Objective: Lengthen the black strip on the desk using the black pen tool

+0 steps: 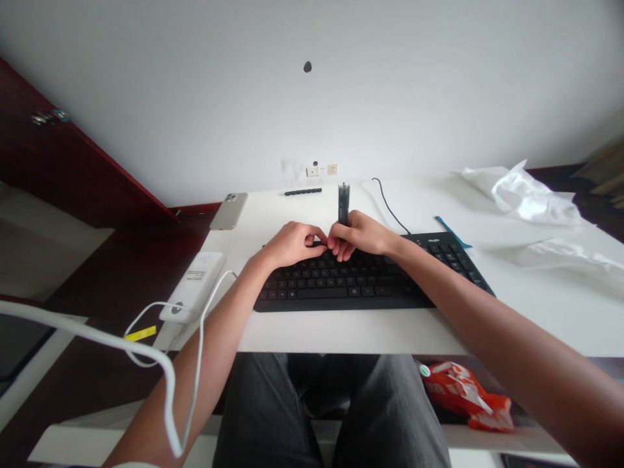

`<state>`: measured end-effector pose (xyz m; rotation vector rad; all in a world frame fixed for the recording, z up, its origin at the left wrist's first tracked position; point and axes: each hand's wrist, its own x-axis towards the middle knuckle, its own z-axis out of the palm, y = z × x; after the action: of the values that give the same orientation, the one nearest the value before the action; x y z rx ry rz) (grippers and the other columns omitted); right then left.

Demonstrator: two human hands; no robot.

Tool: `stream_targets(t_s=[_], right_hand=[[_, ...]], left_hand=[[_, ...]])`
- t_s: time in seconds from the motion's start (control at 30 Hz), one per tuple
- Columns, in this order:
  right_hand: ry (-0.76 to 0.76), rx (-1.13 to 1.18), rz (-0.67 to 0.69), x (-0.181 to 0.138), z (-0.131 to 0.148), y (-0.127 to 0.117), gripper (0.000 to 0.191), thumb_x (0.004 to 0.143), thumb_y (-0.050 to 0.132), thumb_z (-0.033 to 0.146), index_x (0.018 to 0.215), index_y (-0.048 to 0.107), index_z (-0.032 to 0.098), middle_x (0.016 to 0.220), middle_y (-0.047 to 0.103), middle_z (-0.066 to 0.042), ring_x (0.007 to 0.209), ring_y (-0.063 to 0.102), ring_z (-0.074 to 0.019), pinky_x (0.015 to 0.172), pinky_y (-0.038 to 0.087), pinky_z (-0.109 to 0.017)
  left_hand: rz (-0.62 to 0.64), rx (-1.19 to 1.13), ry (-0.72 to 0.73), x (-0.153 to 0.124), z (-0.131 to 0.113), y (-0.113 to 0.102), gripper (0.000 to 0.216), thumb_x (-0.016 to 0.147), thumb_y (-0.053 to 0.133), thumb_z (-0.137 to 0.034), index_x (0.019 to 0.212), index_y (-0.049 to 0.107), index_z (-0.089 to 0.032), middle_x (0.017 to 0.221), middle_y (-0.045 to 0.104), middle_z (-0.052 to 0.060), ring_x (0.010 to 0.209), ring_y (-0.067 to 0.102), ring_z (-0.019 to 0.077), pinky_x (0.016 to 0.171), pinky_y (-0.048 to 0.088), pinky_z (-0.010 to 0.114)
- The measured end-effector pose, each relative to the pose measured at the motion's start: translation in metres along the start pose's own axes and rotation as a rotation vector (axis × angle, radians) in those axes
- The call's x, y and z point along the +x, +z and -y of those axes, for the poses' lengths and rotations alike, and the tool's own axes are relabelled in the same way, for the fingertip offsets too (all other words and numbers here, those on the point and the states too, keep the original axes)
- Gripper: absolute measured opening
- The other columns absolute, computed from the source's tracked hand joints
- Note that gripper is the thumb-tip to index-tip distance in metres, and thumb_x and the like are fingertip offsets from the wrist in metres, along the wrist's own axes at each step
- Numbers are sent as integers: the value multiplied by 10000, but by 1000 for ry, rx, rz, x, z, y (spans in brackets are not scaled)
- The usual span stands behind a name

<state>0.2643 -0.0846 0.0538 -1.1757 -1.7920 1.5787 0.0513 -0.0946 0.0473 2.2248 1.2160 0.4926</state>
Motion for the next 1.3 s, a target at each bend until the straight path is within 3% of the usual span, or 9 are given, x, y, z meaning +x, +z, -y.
stream_targets(t_s=[0.3, 0.7, 1.03, 1.3], right_hand=[[44, 54, 72, -2, 3, -5, 238, 870, 628, 246, 703, 703, 93, 673, 739, -117, 591, 728, -194, 632, 659, -301], [60, 21, 177, -2, -2, -17, 220, 835, 660, 269, 720, 726, 94, 716, 761, -126, 648, 748, -203, 644, 646, -283], [110, -27, 91, -5, 5, -9, 204, 858, 670, 216, 685, 699, 112, 722, 764, -139, 628, 750, -218, 616, 654, -299], [218, 90, 23, -3, 6, -1, 208, 864, 659, 235, 684, 646, 134, 694, 754, -136, 615, 740, -205, 591, 648, -273]], left_hand=[[30, -44, 62, -1, -1, 1, 189, 850, 645, -255, 968, 787, -215, 573, 431, -62, 544, 362, 94, 586, 311, 253], [41, -3, 21, 1, -1, 0, 197, 827, 671, -263, 977, 776, -190, 563, 456, -64, 530, 388, 96, 565, 304, 259], [0, 36, 34, 1, -2, 2, 168, 841, 687, -270, 958, 784, -198, 564, 475, -61, 533, 413, 92, 585, 325, 254], [-18, 41, 62, 1, 0, 4, 225, 843, 664, -247, 1016, 803, -209, 559, 490, -61, 537, 425, 91, 613, 350, 249]])
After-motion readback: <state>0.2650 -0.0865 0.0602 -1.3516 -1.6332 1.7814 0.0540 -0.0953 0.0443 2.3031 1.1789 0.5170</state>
